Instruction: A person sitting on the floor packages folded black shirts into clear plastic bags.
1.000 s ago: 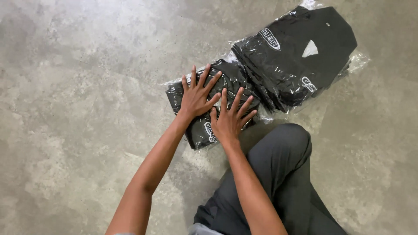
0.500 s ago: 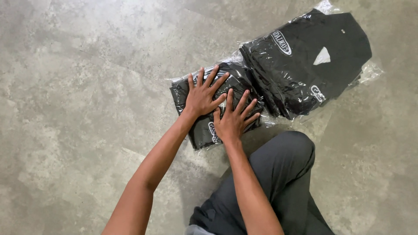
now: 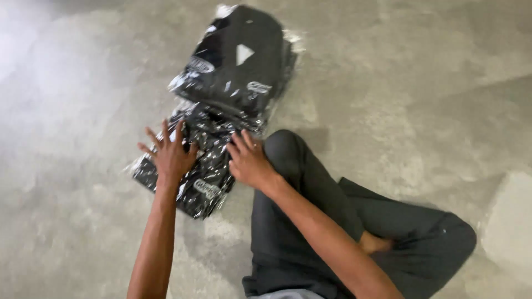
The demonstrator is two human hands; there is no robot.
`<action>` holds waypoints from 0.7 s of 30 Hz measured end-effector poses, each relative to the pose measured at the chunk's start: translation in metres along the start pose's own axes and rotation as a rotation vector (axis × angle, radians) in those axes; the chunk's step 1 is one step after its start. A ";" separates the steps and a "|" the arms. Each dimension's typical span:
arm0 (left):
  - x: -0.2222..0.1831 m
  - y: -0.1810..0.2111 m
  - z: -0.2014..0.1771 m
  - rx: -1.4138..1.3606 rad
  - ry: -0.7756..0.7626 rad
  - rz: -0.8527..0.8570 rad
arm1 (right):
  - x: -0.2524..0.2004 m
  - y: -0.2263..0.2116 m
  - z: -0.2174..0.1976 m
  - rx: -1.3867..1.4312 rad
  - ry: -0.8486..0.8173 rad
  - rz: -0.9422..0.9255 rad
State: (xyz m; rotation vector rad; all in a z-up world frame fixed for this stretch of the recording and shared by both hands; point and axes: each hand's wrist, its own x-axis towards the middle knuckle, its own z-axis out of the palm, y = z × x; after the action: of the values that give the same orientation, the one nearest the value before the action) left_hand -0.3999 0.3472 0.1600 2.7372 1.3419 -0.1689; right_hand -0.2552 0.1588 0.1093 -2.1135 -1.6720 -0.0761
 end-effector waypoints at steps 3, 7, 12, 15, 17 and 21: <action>-0.011 0.063 0.012 -0.261 0.313 0.133 | -0.034 -0.006 -0.082 0.129 0.055 0.087; -0.061 0.200 -0.002 -0.498 0.386 0.501 | -0.110 0.028 -0.156 0.241 0.116 0.386; -0.165 0.369 0.004 -0.935 0.123 1.056 | -0.261 0.089 -0.179 -0.092 0.255 0.704; -0.244 0.444 0.028 -1.008 -0.195 1.250 | -0.352 0.102 -0.196 -0.072 0.195 0.988; -0.294 0.478 0.061 -1.039 -0.305 1.317 | -0.408 0.098 -0.211 -0.084 0.271 1.096; -0.391 0.519 0.082 -0.945 -0.490 1.382 | -0.509 0.074 -0.233 -0.210 0.408 1.357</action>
State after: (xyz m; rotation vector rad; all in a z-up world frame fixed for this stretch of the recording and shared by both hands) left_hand -0.2323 -0.2857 0.1486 1.9409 -0.5913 -0.0455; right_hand -0.2695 -0.4051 0.1389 -2.6755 0.1750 -0.2340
